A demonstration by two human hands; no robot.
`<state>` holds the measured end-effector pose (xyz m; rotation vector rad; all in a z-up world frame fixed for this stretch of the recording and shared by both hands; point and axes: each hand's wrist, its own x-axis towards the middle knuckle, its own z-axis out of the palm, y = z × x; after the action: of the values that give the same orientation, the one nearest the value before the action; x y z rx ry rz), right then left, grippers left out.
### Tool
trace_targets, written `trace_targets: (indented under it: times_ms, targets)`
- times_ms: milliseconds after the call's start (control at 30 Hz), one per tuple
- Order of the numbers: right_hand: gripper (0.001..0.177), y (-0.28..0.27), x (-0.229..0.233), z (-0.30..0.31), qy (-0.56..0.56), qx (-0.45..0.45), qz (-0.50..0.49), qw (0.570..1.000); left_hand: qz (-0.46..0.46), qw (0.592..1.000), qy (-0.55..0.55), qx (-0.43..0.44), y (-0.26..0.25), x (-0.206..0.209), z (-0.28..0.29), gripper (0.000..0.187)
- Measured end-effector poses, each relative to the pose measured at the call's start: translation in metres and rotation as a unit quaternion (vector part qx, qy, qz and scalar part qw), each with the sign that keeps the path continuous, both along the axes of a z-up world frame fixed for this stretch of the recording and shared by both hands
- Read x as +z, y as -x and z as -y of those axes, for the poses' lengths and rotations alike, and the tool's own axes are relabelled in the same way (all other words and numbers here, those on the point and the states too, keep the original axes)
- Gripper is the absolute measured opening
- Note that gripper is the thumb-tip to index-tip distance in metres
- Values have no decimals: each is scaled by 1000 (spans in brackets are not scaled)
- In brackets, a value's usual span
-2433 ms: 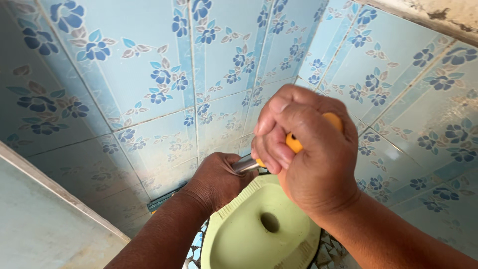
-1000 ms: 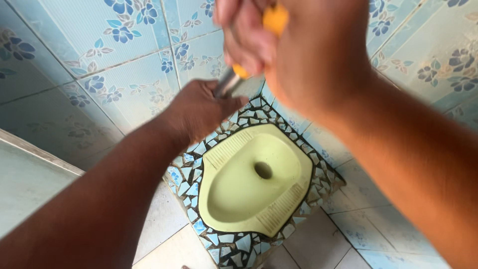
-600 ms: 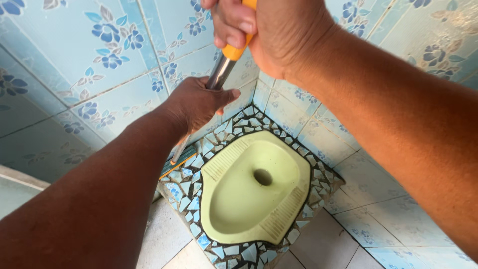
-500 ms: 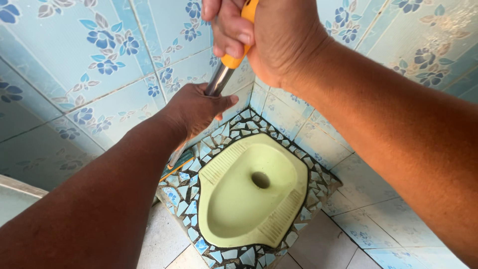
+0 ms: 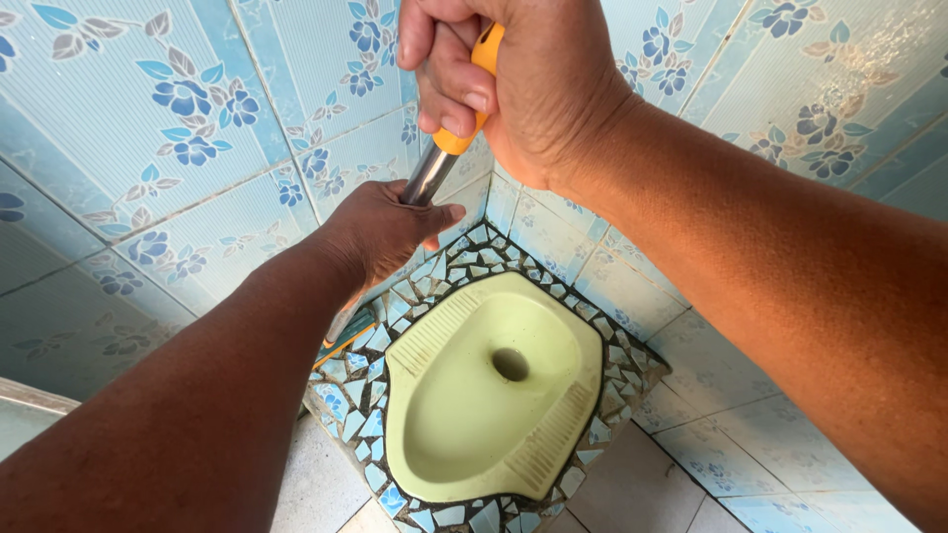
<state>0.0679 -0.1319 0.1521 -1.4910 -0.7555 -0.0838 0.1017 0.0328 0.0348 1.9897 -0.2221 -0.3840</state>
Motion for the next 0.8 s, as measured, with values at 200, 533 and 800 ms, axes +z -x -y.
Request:
trace_targets:
  times_ms: [200,533,800]
  targets:
    - [36,-3,-3,-1,-23,-10,-3,1000,11,1000,2,-10,-1,1,1,41]
    - [26,21,-16,15,-43,-47,-10,998,52,998,-41,-9,5,-24,18,41]
    - [34,68,-45,43,-68,-21,8,997,36,996,-86,12,39,-68,37,36]
